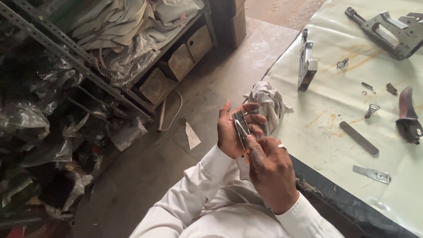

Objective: Repairing and cleaning the components of a heavy-duty manual industrial stapler.

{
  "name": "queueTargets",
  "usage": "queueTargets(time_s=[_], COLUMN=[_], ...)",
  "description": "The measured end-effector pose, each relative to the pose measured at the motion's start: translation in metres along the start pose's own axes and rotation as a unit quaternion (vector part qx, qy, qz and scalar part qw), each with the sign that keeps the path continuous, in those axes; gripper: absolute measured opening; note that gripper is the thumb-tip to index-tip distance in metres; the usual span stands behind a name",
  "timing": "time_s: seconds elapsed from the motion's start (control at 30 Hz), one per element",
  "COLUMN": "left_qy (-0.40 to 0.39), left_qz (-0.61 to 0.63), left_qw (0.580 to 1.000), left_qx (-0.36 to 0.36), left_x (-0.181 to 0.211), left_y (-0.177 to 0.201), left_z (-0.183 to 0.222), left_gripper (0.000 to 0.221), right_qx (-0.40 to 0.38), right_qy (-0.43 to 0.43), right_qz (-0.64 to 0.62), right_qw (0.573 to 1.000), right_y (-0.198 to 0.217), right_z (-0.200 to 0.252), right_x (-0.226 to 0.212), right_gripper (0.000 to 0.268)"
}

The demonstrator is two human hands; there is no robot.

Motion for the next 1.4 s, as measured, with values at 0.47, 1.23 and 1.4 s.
queueTargets(time_s=[0.47, 1.23, 1.4], left_qy=[0.004, 0.038, 0.04], left_qz=[-0.058, -0.306, -0.252], left_qw=[0.994, 0.951, 0.961], left_qx=[0.088, 0.036, 0.107], left_x=[-0.006, 0.02, 0.017], left_y=[-0.009, -0.008, -0.028], left_z=[-0.002, 0.0, -0.001], left_gripper=[0.079, 0.04, 0.031], right_qx=[0.006, 0.009, -0.011], right_qy=[0.062, -0.199, -0.254], right_qz=[0.04, -0.087, -0.204], right_qw=[0.997, 0.976, 0.945], right_y=[0.001, -0.007, 0.012], right_z=[-0.011, -0.023, -0.003], right_x=[0.003, 0.027, 0.032], right_gripper=[0.056, 0.017, 0.018])
Point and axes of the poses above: each hand's wrist, its own z-axis away from the middle knuckle, its own y-axis out of the back of the hand, x = y × z, the point moved 1 cm from there along -z, towards the middle knuckle, and after that the axes turned 7 degrees about z, right-handed, at the moved point
